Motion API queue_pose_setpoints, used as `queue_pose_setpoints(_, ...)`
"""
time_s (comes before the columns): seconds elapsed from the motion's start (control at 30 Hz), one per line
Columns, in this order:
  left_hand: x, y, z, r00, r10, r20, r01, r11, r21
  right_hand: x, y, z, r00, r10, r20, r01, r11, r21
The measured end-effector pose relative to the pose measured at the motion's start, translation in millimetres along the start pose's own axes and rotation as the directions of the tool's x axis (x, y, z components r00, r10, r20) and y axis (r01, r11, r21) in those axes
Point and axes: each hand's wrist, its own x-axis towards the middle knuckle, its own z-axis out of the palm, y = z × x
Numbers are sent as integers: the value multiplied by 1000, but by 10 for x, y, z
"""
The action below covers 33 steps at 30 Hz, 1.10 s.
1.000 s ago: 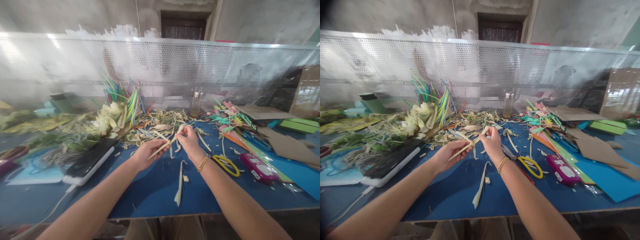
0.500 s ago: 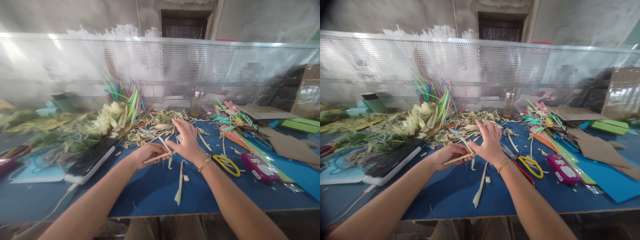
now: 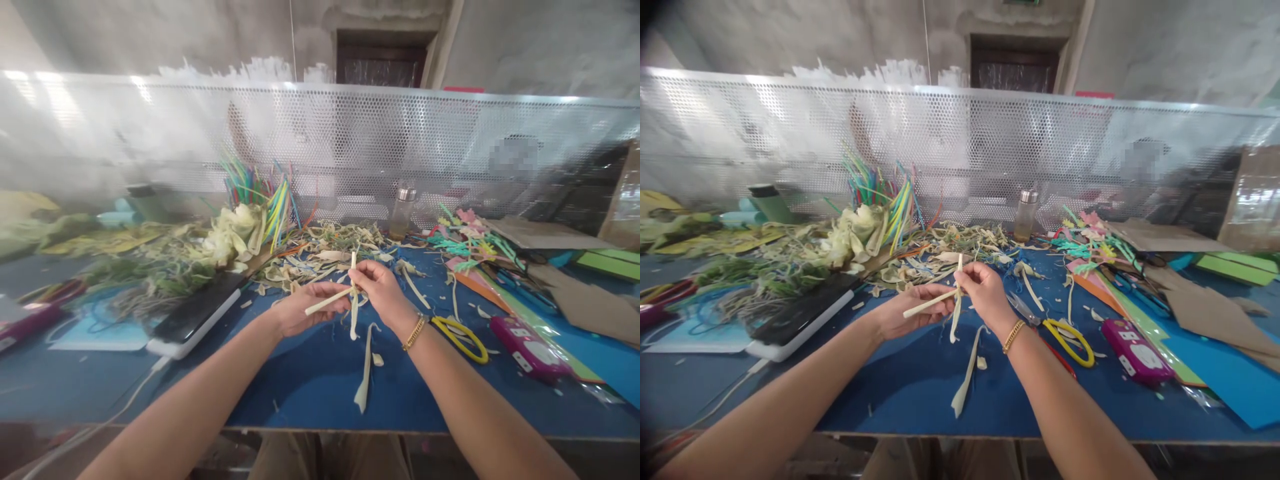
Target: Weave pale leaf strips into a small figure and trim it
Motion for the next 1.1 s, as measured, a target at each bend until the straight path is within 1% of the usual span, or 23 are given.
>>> queue_pose_setpoints(0.03, 13, -21, 18, 998, 55, -24, -55, 998, 29, 5, 9, 9, 999, 0, -33, 1, 1000, 20)
queue_pose_setpoints(0.1, 43, -63, 48, 979, 168, -114, -154, 981, 119, 7, 23, 29, 997, -9, -77, 13, 999, 45)
queue_pose_setpoints(0.17, 67, -94, 64, 947, 241, -213, -199, 959, 201, -4, 30, 54, 996, -22, -86, 27, 998, 51)
queue_pose_setpoints(0.2, 75, -105, 68, 935, 261, -242, -206, 951, 229, -13, 30, 70, 997, -28, -79, 32, 998, 46)
queue_pose_setpoints(0.23, 79, -113, 69, 928, 275, -251, -211, 944, 254, -25, 29, 85, 997, -31, -67, 34, 999, 42)
queue_pose_setpoints(0.37, 75, -120, 75, 924, 320, -210, -227, 900, 373, -57, 38, 138, 1000, 15, 1, -15, 997, 74)
queue_pose_setpoints(0.4, 75, -116, 78, 922, 322, -214, -222, 894, 389, -55, 48, 142, 1000, 27, 2, -27, 996, 84)
queue_pose_setpoints(0.47, 79, -103, 83, 920, 319, -227, -212, 894, 395, -38, 77, 138, 999, 28, -40, -24, 995, 98)
queue_pose_setpoints(0.53, 91, -86, 86, 917, 332, -222, -229, 892, 389, -13, 107, 121, 993, 16, -116, -4, 994, 105)
queue_pose_setpoints(0.6, 102, -75, 84, 913, 351, -208, -253, 888, 385, 9, 127, 103, 986, 18, -169, 2, 993, 117)
queue_pose_setpoints(0.67, 105, -79, 79, 914, 354, -199, -260, 887, 382, 22, 134, 87, 983, 25, -185, -2, 992, 126)
queue_pose_setpoints(0.73, 98, -95, 71, 927, 316, -200, -230, 903, 362, 32, 137, 71, 987, 24, -162, -4, 993, 122)
queue_pose_setpoints(0.8, 84, -112, 62, 952, 233, -198, -171, 943, 286, 47, 144, 49, 989, 27, -146, -11, 993, 114)
queue_pose_setpoints(0.87, 74, -117, 56, 971, 172, -164, -143, 975, 171, 68, 153, 21, 987, 30, -160, -12, 994, 112)
queue_pose_setpoints(1.0, 70, -97, 51, 982, 171, -78, -171, 985, 1, 103, 145, -27, 971, 28, -237, 4, 991, 132)
queue_pose_setpoints(1.1, 65, -86, 52, 984, 168, -60, -172, 982, -72, 98, 101, -48, 955, 91, -281, -50, 987, 150)
